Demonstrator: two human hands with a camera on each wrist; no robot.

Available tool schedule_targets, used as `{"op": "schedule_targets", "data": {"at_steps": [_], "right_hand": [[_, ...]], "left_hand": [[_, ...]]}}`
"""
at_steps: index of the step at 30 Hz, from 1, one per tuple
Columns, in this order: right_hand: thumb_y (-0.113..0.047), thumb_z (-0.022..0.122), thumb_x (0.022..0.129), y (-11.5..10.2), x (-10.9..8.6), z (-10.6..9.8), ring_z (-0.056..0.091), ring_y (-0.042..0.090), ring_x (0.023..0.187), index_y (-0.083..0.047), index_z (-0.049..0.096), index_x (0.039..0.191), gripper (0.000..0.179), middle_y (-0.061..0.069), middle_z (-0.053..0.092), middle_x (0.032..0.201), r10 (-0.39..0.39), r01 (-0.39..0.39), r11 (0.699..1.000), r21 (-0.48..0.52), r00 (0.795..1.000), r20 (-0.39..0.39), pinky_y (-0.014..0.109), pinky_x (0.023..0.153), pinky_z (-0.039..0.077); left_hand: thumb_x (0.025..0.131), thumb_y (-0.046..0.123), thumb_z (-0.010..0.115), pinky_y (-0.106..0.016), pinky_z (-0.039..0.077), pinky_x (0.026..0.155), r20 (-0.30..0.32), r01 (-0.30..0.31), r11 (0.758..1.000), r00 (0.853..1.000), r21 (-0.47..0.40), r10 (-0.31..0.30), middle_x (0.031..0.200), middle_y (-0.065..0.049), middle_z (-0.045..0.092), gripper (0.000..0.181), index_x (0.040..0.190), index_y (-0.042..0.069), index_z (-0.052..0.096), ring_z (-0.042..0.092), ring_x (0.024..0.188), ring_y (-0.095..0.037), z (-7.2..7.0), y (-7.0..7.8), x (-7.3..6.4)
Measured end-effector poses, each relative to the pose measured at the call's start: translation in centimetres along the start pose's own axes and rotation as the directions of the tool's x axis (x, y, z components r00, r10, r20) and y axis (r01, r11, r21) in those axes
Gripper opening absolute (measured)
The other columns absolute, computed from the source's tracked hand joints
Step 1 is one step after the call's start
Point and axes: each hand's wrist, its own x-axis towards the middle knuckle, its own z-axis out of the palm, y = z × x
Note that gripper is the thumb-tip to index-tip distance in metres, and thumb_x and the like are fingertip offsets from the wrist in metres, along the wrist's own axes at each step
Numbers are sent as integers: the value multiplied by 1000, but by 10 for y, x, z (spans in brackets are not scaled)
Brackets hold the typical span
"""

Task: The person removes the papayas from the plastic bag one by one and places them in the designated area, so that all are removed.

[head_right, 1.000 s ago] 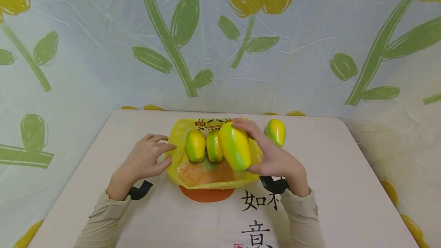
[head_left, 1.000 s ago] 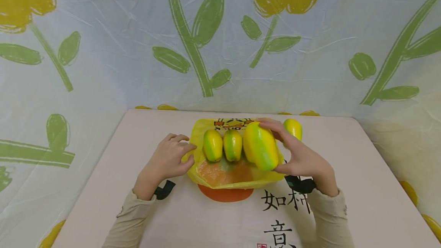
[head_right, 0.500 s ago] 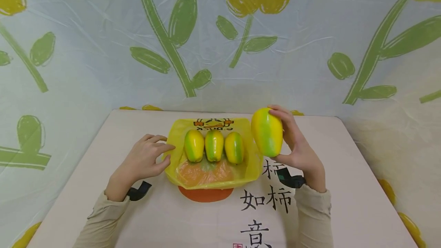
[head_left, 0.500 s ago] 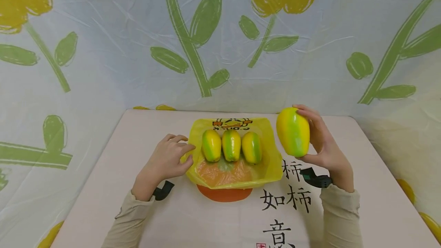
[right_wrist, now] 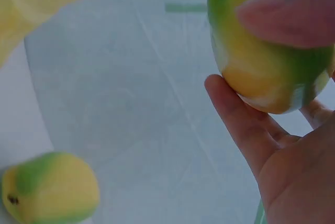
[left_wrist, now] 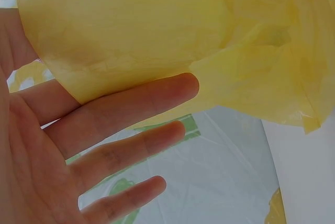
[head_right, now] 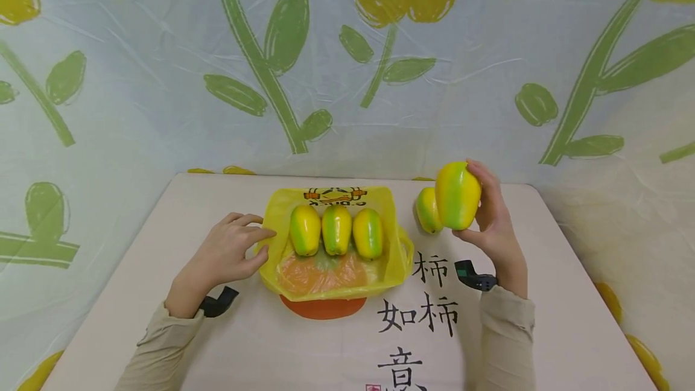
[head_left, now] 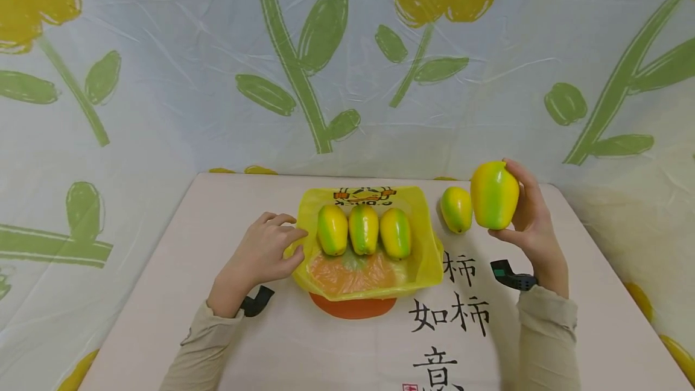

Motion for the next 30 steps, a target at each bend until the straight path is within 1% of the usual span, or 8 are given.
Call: {"op": "schedule_targets", "data": {"at_steps": [8, 11, 15, 18, 21, 24, 26, 30], "right_hand": [[43, 52, 56, 13, -13, -20, 31, 25, 132, -2, 24, 155, 112, 14, 16, 159, 113, -132, 980, -148, 985, -133, 17, 100, 40], [41, 54, 57, 21, -17, -26, 29, 22, 136, -5, 25, 155, 113, 10, 14, 160, 166, -209, 948, -241, 969, -185, 14, 100, 39], [39, 58, 58, 35, -25, -36, 24, 20, 141, -9, 25, 156, 115, 6, 10, 161, 245, -318, 878, -358, 941, -234, 15, 100, 37], [36, 60, 59, 47, -31, -43, 20, 21, 143, -10, 24, 157, 114, 8, 7, 161, 287, -371, 821, -434, 926, -246, 22, 104, 36], [32, 60, 61, 57, -37, -48, 19, 23, 144, -10, 23, 157, 111, 10, 6, 162, 312, -391, 777, -493, 920, -239, 40, 109, 34], [29, 60, 61, 63, -40, -50, 17, 26, 144, -9, 22, 156, 109, 10, 6, 162, 327, -398, 761, -512, 917, -227, 63, 106, 31], [28, 60, 61, 65, -42, -51, 17, 29, 143, -9, 23, 156, 109, 10, 6, 161, 337, -403, 757, -514, 915, -221, 73, 99, 29], [28, 59, 59, 72, -47, -53, 17, 41, 140, -9, 24, 156, 109, 13, 5, 161, 361, -416, 740, -528, 909, -209, 78, 89, 29]], "left_hand": [[81, 19, 63, -48, 46, 90, 9, 1, 1000, 1000, 6, -1, 89, 1, 74, 22, 96, 11, 78, 64, 104, -28, 3, 0, 2], [81, 18, 63, -48, 46, 90, 12, 2, 1000, 1000, 10, -2, 90, 1, 74, 22, 96, 12, 78, 64, 104, -27, 4, -1, 1], [81, 19, 64, -47, 46, 91, 5, 0, 1000, 1000, 5, 0, 90, 1, 75, 21, 95, 12, 78, 64, 105, -28, 3, 0, 0], [81, 19, 64, -48, 46, 91, 0, -3, 1000, 1000, 4, 3, 90, 0, 75, 21, 95, 12, 78, 64, 104, -29, 3, 0, -1], [81, 19, 64, -48, 46, 91, 0, -2, 1000, 1000, 8, 2, 90, 0, 75, 21, 95, 12, 78, 65, 104, -29, 3, -1, -2], [81, 19, 63, -49, 46, 92, 2, 3, 1000, 1000, 10, -3, 90, 0, 75, 22, 95, 12, 78, 64, 104, -29, 3, -2, -3], [81, 19, 63, -48, 46, 92, 2, 5, 1000, 1000, 9, -5, 90, 0, 75, 22, 95, 12, 78, 64, 104, -28, 4, -2, -2], [81, 20, 63, -48, 46, 92, 1, 3, 1000, 1000, 7, -3, 90, 0, 75, 22, 95, 13, 78, 64, 105, -28, 4, -2, -1]]}}
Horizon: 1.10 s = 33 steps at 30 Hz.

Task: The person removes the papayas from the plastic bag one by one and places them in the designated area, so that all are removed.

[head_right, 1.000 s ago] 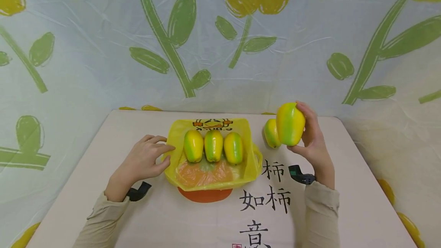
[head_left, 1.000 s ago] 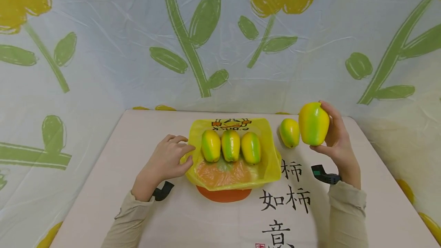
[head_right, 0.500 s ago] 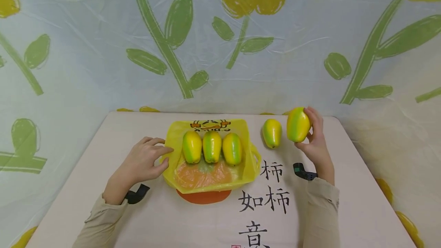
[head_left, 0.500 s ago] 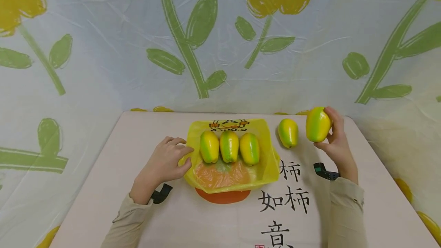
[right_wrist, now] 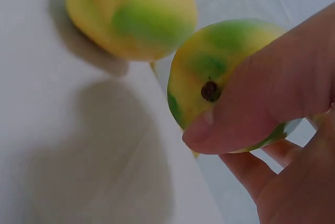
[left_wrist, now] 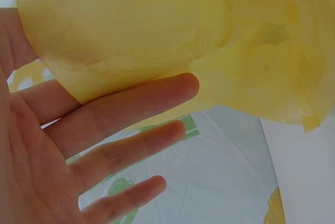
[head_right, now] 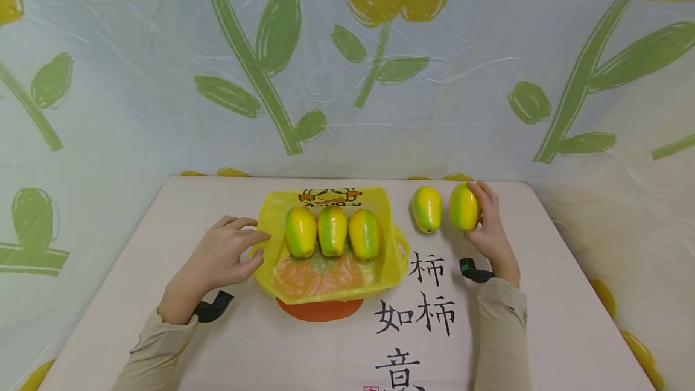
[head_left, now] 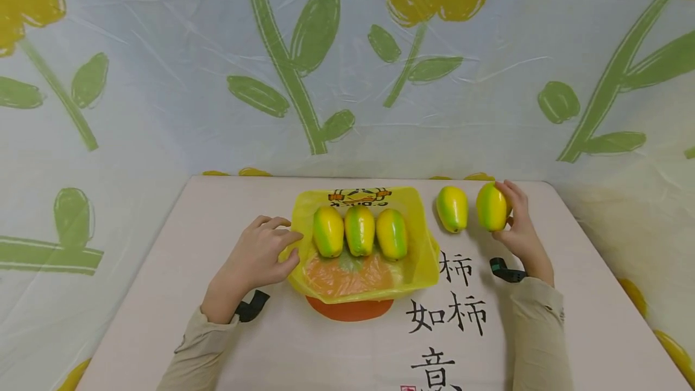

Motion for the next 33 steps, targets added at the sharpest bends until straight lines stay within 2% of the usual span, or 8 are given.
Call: {"op": "schedule_targets", "data": {"at_steps": [3, 6, 8, 11, 17, 21, 26, 33], "right_hand": [[27, 60, 58, 6, 0, 2, 19, 46, 136, -6, 26, 154, 108, 16, 6, 160, 2, -1, 999, -34, 1000, 16, 75, 86, 31], [26, 61, 56, 9, 0, 4, 20, 48, 134, -4, 29, 152, 106, 20, 9, 159, -8, 9, 998, -62, 1000, 21, 72, 89, 31], [25, 61, 54, 10, 0, 5, 20, 50, 134, -3, 32, 151, 106, 21, 10, 158, -11, 13, 997, -82, 1000, 20, 73, 95, 28], [24, 59, 52, 11, 0, 6, 18, 54, 136, -3, 34, 150, 105, 22, 11, 158, -2, 5, 994, -112, 1000, 24, 77, 102, 18], [19, 56, 50, 10, -1, 9, 17, 55, 133, -4, 33, 152, 107, 23, 10, 159, 58, -47, 979, -200, 997, 50, 78, 93, 24], [16, 57, 51, 12, 0, 12, 17, 58, 133, -5, 30, 153, 107, 23, 8, 160, 84, -67, 973, -220, 994, 70, 78, 92, 24], [14, 57, 52, 14, 0, 12, 10, 60, 138, -8, 27, 155, 109, 21, 2, 163, 93, -75, 980, -186, 992, 89, 83, 98, 15], [15, 64, 55, 15, -3, 10, -4, 53, 144, -9, 20, 156, 112, 21, -9, 162, 106, -105, 994, -12, 986, 128, 81, 102, 4]], "left_hand": [[81, 20, 64, -48, 46, 92, -5, -2, 1000, 1000, 1, 2, 90, 1, 75, 21, 95, 13, 78, 64, 105, -28, 0, 0, 0], [80, 19, 64, -48, 46, 92, -11, -6, 1000, 1000, 1, 6, 89, 1, 75, 21, 95, 13, 78, 64, 104, -28, 0, 0, 0], [80, 19, 64, -48, 46, 92, -14, -9, 1000, 1000, 1, 9, 89, 1, 75, 21, 95, 13, 78, 64, 104, -28, 0, -1, 0], [80, 19, 64, -48, 46, 91, -14, -13, 1000, 1000, 0, 13, 89, 1, 75, 21, 95, 13, 78, 64, 104, -28, 0, 0, 1], [80, 19, 64, -47, 46, 91, -3, -5, 1000, 1000, -1, 5, 90, 1, 75, 22, 96, 12, 78, 64, 105, -27, 0, 0, 2], [80, 19, 64, -47, 46, 91, -4, -4, 1000, 1000, 1, 4, 90, 1, 75, 22, 95, 12, 78, 64, 104, -27, 0, -1, 1], [81, 19, 64, -47, 46, 91, -4, -1, 1000, 1000, 7, 1, 90, 1, 75, 21, 96, 13, 78, 64, 104, -27, -1, 0, 0], [80, 19, 65, -46, 46, 91, -4, -3, 1000, 1000, 7, 4, 90, 1, 75, 21, 95, 13, 78, 64, 104, -27, -2, 0, 0]]}}
